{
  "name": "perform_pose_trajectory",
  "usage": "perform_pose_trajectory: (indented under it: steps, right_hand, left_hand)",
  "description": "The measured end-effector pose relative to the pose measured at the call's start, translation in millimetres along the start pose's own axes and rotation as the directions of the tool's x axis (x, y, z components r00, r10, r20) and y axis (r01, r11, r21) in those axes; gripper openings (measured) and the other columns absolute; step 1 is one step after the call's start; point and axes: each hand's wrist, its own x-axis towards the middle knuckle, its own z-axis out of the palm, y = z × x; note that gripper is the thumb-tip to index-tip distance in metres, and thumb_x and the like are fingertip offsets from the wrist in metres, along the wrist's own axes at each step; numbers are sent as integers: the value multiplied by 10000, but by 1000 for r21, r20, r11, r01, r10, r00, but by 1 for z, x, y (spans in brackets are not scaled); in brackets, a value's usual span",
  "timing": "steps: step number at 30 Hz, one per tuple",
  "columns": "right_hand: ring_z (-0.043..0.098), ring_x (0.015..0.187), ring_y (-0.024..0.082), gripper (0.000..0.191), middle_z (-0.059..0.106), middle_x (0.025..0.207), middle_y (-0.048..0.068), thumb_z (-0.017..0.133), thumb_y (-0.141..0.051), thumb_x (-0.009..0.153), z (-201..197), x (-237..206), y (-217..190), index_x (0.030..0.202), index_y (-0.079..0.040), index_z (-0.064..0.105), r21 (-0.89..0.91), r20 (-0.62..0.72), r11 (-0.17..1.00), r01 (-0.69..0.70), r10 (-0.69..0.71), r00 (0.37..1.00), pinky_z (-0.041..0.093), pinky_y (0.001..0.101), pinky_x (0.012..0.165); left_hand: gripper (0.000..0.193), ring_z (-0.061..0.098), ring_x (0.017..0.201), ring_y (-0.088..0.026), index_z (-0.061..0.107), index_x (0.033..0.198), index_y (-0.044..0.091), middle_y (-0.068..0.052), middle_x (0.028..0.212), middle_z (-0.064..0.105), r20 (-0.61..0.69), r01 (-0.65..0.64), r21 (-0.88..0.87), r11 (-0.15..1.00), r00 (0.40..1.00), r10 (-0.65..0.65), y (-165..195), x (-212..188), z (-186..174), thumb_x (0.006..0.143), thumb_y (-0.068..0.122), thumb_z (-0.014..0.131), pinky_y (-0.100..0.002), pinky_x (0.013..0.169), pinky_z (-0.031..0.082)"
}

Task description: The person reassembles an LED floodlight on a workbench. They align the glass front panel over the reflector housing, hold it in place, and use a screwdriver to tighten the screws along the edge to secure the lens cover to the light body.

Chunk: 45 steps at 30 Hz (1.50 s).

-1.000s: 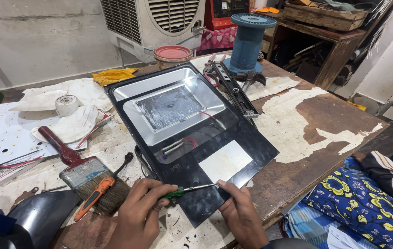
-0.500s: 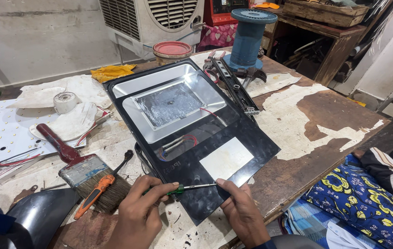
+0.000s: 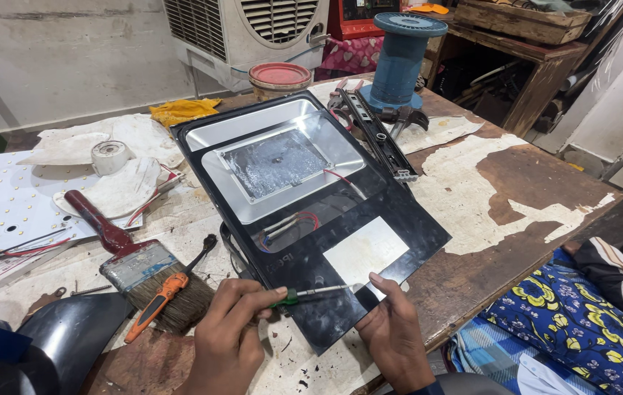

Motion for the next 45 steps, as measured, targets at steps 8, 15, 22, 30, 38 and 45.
perform_pose_trajectory:
  steps: [8,15,22,30,38,45]
  right_hand:
    - [733,887,242,374,680,1017,178,681,-163,840,7,-5,-1,1118,7,498,-74,2,997,-7,8,1000,620,372,830]
    - [718,932,236,536,623,1095,220,733,-86,795,7,2,5,1179,-13,367,-198,-95,980,5,-25,995,621,379,826]
    - [695,986,244,531,588,1132,225,722,-41,791,0,3,8,1188,9,373,-154,-12,987,48,-50,999,617,383,885]
    - [683,939,271,399,581,1043,188,677,-62,806,-16,5,8,1094,19,413,-2,127,999,48,-47,991,607,429,886]
    - [713,882,263,328,651,981,183,646,-140,850,-4,3,6,1096,27,507,8,-5,1000,3,-3,1000,608,408,843]
    - [717,879,240,382,653,1017,185,730,-102,834,-2,-1,6,1096,36,488,-87,71,995,53,-47,996,638,370,786]
  left_hand:
    - [520,653,881,-252,771,1070,47,-126,940,616,15,-82,157,984,997,80,2,3,-5,667,-211,568,-401,722,549]
    - [554,625,923,-303,755,1117,43,-161,990,627,83,-198,194,961,979,186,7,5,-11,621,-171,634,-428,771,530]
    - [584,615,923,-310,759,1106,41,-153,987,631,115,-239,218,946,969,219,5,1,-11,588,-193,622,-443,804,537]
    - [470,627,936,-287,741,1043,30,-147,989,623,130,-198,143,970,975,180,2,-6,-5,652,-193,604,-417,743,534]
    - [571,623,923,-310,742,1102,27,-160,997,615,42,-166,179,970,986,161,1,-5,-7,608,-209,578,-432,776,529]
    - [588,616,937,-318,747,1117,43,-165,1013,630,80,-184,220,958,982,170,5,-5,-8,590,-178,610,-441,788,530]
